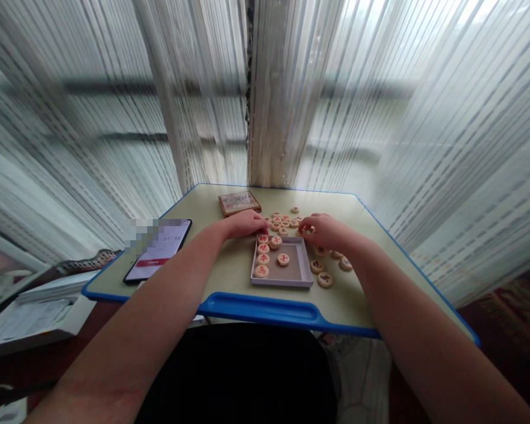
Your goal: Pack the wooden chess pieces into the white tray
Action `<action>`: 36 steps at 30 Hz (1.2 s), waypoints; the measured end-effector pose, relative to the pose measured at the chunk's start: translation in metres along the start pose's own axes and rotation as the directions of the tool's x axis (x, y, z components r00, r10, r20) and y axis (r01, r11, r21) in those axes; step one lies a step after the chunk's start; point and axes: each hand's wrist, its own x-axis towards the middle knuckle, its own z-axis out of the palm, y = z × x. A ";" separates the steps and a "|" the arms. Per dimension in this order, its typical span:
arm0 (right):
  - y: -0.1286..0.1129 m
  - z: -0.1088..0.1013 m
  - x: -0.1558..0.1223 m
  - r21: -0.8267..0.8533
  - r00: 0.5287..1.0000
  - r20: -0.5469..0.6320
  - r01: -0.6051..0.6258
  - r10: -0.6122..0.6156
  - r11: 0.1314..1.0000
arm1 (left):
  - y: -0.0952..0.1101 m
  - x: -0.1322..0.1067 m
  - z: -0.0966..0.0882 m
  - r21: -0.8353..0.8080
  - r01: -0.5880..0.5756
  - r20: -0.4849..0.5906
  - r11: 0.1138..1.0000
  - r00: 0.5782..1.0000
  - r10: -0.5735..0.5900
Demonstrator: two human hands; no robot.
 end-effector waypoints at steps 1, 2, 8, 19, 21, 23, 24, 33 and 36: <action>0.000 0.000 0.000 -0.001 1.000 -0.004 0.001 -0.001 1.000 | 0.000 0.000 0.000 0.001 0.003 0.005 1.000 1.000 -0.003; 0.000 0.001 0.000 -0.003 1.000 -0.009 0.003 -0.003 1.000 | 0.001 -0.001 0.000 0.001 0.007 0.008 1.000 1.000 -0.007; 0.001 0.001 0.001 -0.008 1.000 -0.011 0.019 -0.019 1.000 | 0.006 -0.005 0.000 0.006 0.012 -0.005 1.000 1.000 -0.012; -0.001 0.001 0.001 -0.004 1.000 -0.004 0.012 -0.012 1.000 | 0.007 -0.006 0.002 -0.006 0.018 -0.023 1.000 1.000 -0.019; -0.002 0.001 0.000 0.000 1.000 -0.004 0.007 -0.007 1.000 | 0.006 -0.005 0.001 0.004 0.014 -0.019 1.000 1.000 -0.014; -0.002 0.000 0.000 -0.001 1.000 -0.001 0.008 -0.008 1.000 | 0.005 -0.004 0.001 0.015 0.010 -0.015 1.000 1.000 -0.009; -0.002 0.000 0.000 -0.003 1.000 -0.001 0.009 -0.009 1.000 | 0.005 -0.004 0.001 0.020 0.008 -0.012 1.000 1.000 -0.008; -0.002 0.001 -0.001 0.007 1.000 -0.024 0.010 -0.010 1.000 | 0.004 -0.003 0.000 0.048 0.006 -0.001 0.999 1.000 -0.006; -0.002 0.000 -0.001 0.018 1.000 -0.022 0.019 -0.019 1.000 | 0.004 -0.003 -0.001 0.055 0.000 0.001 0.998 1.000 0.000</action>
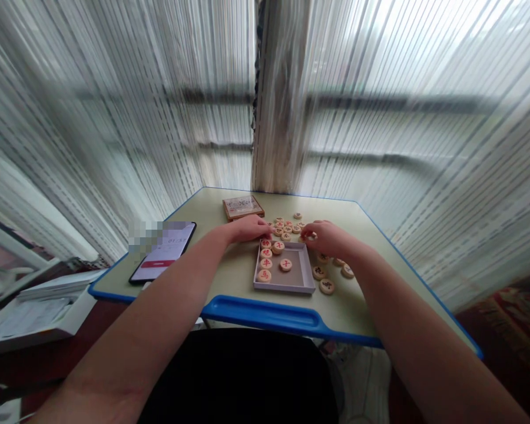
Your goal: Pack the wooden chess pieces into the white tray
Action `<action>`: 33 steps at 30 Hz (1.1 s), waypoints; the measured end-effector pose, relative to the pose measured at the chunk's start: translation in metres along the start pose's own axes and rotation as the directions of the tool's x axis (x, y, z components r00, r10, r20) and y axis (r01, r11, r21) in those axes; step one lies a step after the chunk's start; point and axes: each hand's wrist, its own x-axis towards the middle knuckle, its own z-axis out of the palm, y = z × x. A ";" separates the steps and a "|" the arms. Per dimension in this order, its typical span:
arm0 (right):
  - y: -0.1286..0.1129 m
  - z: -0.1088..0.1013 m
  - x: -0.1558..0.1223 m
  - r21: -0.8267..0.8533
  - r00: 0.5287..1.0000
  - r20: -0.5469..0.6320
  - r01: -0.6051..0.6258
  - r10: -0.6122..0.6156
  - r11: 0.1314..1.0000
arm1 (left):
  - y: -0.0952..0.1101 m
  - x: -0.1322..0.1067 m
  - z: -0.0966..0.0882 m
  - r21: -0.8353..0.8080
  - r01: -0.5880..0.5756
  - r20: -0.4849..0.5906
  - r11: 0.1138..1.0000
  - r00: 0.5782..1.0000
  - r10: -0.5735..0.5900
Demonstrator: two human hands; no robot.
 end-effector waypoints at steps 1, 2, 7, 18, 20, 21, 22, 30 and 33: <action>0.000 0.000 0.000 0.002 1.000 0.003 -0.004 0.004 1.000 | 0.000 0.000 0.000 0.001 -0.002 0.000 1.000 1.000 0.002; 0.000 0.000 0.000 0.005 1.000 0.006 -0.006 0.006 1.000 | 0.001 0.000 0.000 0.000 -0.003 0.000 1.000 1.000 0.003; 0.002 0.000 0.001 0.012 1.000 0.001 0.017 -0.017 1.000 | 0.004 -0.001 0.001 -0.003 -0.012 -0.009 1.000 1.000 0.012; 0.000 -0.003 -0.001 0.002 0.999 0.015 -0.034 0.034 0.999 | 0.005 -0.002 0.001 -0.033 -0.029 -0.014 0.999 0.999 0.028; 0.001 -0.002 -0.001 0.010 0.999 0.011 -0.038 0.038 0.999 | 0.005 -0.002 0.001 -0.041 -0.031 -0.007 0.999 0.999 0.031; 0.002 -0.001 -0.001 0.013 0.999 0.008 -0.044 0.044 0.999 | 0.005 -0.002 0.001 -0.046 -0.032 -0.005 0.998 0.999 0.032; 0.003 -0.002 -0.001 0.016 0.999 0.001 -0.051 0.051 0.999 | 0.004 -0.002 0.001 -0.049 -0.032 -0.005 0.998 0.999 0.032; -0.011 -0.025 -0.010 0.198 0.973 -0.174 -0.118 0.153 0.973 | 0.003 -0.003 0.000 -0.060 -0.031 -0.016 0.998 0.999 0.030; -0.027 -0.029 -0.017 0.290 0.991 -0.133 0.021 0.019 0.957 | 0.004 -0.003 0.000 -0.055 -0.027 -0.021 0.998 0.999 0.026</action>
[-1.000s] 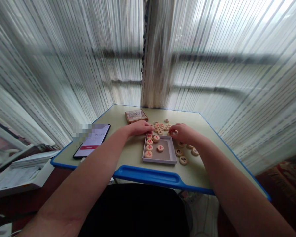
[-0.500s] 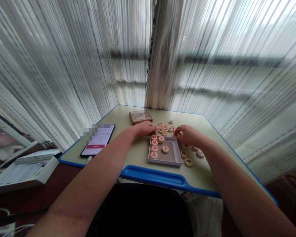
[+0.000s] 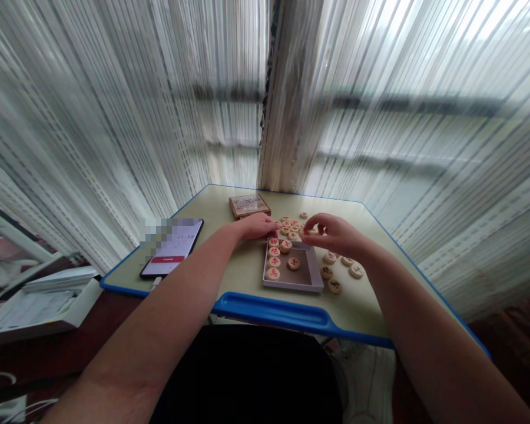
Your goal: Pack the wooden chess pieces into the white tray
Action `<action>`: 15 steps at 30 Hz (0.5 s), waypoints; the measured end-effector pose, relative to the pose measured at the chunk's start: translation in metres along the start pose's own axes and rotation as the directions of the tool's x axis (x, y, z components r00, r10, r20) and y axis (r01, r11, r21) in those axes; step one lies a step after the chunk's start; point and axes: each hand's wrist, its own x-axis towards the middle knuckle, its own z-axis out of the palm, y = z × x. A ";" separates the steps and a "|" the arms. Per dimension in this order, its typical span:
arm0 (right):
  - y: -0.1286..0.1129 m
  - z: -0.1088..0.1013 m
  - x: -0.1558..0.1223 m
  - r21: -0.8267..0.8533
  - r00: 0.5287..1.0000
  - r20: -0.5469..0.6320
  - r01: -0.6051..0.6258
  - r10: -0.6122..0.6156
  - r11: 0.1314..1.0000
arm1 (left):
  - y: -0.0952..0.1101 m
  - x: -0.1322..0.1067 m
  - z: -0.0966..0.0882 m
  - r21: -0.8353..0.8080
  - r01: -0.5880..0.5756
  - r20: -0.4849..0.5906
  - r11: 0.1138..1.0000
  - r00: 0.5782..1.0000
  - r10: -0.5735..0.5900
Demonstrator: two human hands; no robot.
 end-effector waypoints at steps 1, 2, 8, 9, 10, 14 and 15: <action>-0.004 0.001 -0.002 0.022 0.998 0.033 0.046 -0.047 0.999 | 0.000 0.000 0.000 0.001 0.000 0.001 1.000 1.000 0.000; -0.008 0.004 -0.003 0.039 0.994 0.063 0.092 -0.094 0.995 | 0.000 0.000 0.000 0.001 0.000 0.003 1.000 1.000 0.000; -0.019 0.017 -0.007 0.026 0.954 0.154 0.258 -0.259 0.966 | 0.000 0.001 0.000 0.015 -0.006 0.003 1.000 1.000 0.006; -0.020 0.019 -0.007 0.014 0.951 0.159 0.265 -0.264 0.964 | -0.001 0.001 0.000 0.017 -0.010 0.003 1.000 1.000 0.010; -0.021 0.021 -0.007 0.004 0.950 0.159 0.270 -0.268 0.963 | -0.001 0.001 0.000 0.018 -0.013 0.003 1.000 1.000 0.013; -0.022 0.027 -0.007 -0.029 0.947 0.163 0.286 -0.278 0.958 | -0.003 0.002 0.001 0.016 -0.010 -0.002 1.000 1.000 0.010; -0.022 0.028 -0.007 -0.033 0.945 0.167 0.290 -0.281 0.956 | -0.003 0.002 0.001 0.019 -0.009 -0.003 1.000 1.000 0.009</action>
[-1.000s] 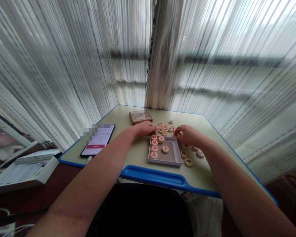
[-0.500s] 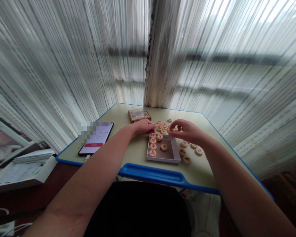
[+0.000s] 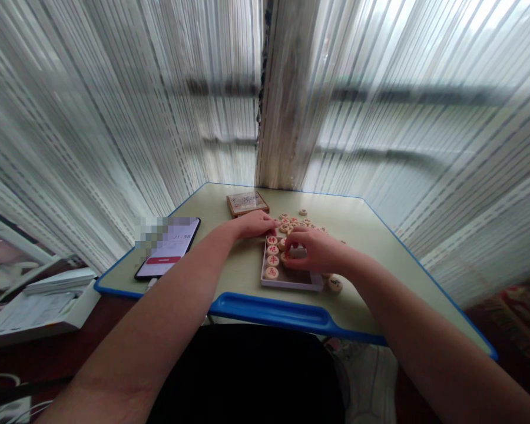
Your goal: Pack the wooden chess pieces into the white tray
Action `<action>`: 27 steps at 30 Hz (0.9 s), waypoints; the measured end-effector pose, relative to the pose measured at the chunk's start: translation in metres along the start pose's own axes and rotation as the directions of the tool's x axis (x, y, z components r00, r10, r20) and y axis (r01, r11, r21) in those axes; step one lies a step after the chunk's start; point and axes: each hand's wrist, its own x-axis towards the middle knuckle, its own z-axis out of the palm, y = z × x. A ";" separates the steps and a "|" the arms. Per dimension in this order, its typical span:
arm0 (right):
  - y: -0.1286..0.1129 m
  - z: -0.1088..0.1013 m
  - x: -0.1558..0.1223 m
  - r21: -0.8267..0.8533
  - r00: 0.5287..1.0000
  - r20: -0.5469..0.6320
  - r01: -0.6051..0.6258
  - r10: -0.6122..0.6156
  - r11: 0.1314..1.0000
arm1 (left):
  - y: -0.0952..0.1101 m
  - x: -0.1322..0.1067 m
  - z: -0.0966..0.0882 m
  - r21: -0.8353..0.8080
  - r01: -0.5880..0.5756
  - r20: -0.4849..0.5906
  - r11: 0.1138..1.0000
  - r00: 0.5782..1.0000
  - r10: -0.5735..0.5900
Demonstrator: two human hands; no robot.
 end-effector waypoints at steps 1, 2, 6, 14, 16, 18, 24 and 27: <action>0.000 0.001 0.000 -0.005 1.000 0.004 0.003 -0.003 1.000 | 0.000 0.000 0.000 0.004 0.001 -0.001 1.000 1.000 -0.001; 0.001 0.002 0.001 -0.011 1.000 0.006 0.004 -0.004 1.000 | 0.000 0.000 0.000 0.009 0.001 -0.002 1.000 1.000 -0.001; 0.000 0.003 0.001 -0.049 1.000 -0.005 -0.020 0.020 0.999 | 0.001 -0.001 0.000 0.015 -0.007 -0.014 1.000 1.000 0.007; 0.000 0.004 0.002 -0.070 1.000 0.025 0.005 -0.003 0.998 | 0.001 0.000 -0.001 0.010 -0.005 0.006 1.000 1.000 0.005; 0.001 0.002 0.002 -0.057 0.999 0.050 0.016 -0.013 0.998 | 0.000 0.001 -0.001 0.014 -0.002 0.010 1.000 1.000 0.002; 0.001 -0.001 0.001 -0.054 0.997 0.084 0.006 -0.002 0.999 | -0.001 0.001 -0.001 0.022 -0.003 0.013 1.000 1.000 0.003; 0.001 -0.008 -0.003 -0.105 0.973 0.199 -0.098 0.118 0.990 | 0.000 0.000 -0.001 0.042 -0.010 0.016 0.999 1.000 0.009; 0.004 -0.010 -0.005 -0.100 0.979 0.169 -0.101 0.117 0.990 | -0.001 0.000 -0.001 0.037 -0.012 0.016 0.999 1.000 0.011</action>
